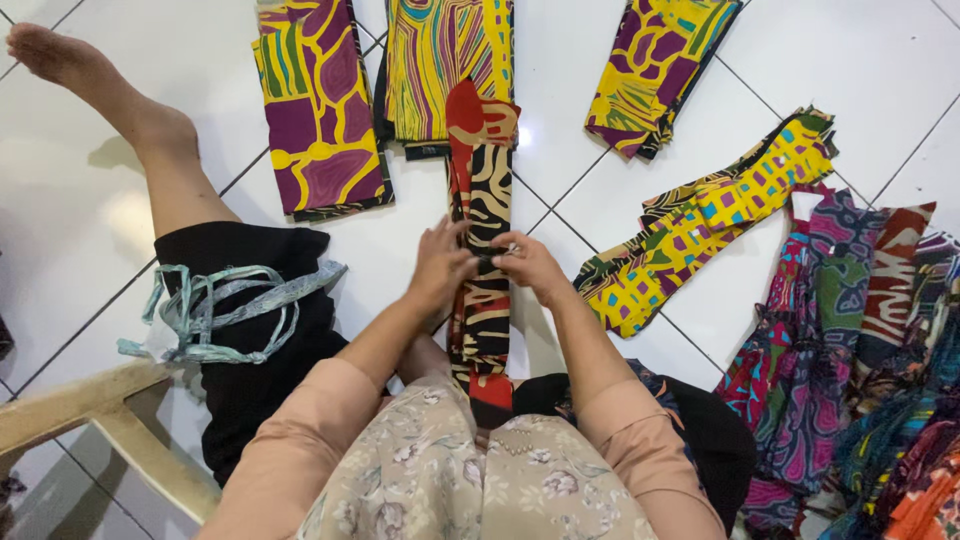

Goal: The person sits on a tiled floor and folds multiple pieces of patterned fabric. They align the edges, fold the fabric in half, and secure each bundle with a rubber band. The finished bundles are placed in a pile to the side.

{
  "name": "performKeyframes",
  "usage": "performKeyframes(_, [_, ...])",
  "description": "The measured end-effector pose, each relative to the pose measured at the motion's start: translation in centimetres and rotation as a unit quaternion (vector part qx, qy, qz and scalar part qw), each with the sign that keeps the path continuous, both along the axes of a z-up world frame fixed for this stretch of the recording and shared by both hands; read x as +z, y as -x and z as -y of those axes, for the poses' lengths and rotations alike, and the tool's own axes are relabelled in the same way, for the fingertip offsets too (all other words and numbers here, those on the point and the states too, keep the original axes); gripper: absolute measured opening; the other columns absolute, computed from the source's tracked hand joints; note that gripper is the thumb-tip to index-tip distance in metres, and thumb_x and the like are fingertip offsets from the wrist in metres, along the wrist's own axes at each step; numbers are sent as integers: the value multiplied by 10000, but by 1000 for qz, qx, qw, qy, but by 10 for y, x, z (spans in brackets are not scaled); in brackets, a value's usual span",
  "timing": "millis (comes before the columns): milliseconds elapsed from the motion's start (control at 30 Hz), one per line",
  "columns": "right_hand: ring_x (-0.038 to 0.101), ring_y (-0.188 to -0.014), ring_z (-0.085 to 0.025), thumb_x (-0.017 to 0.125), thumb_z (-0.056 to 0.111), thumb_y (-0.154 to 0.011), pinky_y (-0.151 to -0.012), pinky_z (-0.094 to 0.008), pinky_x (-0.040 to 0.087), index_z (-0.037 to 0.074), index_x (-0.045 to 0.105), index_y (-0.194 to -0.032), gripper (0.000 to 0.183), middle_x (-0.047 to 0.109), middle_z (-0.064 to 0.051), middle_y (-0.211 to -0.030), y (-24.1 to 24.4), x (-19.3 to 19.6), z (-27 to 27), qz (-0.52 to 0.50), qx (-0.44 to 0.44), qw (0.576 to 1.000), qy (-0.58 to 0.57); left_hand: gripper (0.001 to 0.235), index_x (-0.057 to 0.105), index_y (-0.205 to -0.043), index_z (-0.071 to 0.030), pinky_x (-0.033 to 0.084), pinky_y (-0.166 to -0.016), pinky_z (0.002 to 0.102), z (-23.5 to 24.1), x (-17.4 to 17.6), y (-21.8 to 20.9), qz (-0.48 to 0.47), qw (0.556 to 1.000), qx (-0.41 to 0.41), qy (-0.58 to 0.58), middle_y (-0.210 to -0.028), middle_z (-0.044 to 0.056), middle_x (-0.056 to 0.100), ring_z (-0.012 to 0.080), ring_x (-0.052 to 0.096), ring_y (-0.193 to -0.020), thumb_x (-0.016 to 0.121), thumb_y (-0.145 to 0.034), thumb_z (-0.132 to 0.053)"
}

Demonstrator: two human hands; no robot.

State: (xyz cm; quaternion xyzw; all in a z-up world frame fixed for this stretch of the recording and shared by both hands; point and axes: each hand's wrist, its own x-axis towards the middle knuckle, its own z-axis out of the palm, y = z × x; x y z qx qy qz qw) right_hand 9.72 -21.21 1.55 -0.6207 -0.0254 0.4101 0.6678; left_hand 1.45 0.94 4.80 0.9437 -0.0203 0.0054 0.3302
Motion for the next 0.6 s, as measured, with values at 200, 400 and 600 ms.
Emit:
performKeyframes(200, [719,-780,-257,802,334,-874,-747,-373,549,86,763,-934,258,763,-133,-869,-8,-23,13,266,43,901,339,231,783,-736,-81,445,-1058,416,-60,-16,24,-42,992,62,101,-1278,77,685,275,571,-1218,724,-901,-230])
performKeyframes(400, [712,-891,-337,746,396,-856,-772,-462,547,173,779,-979,257,763,-116,-916,12,-10,-7,300,77,848,429,225,747,-1064,-47,533,-925,320,-14,-22,7,-131,878,40,458,-1198,91,720,196,681,-1021,615,-990,-214])
performKeyframes(600, [684,-839,-316,768,423,-877,-714,-442,522,153,802,-949,281,743,-106,-876,-3,13,1,293,128,826,465,424,670,-1209,-33,531,-845,371,21,11,-12,-42,980,-48,188,-1034,136,630,277,662,-942,657,-789,-94])
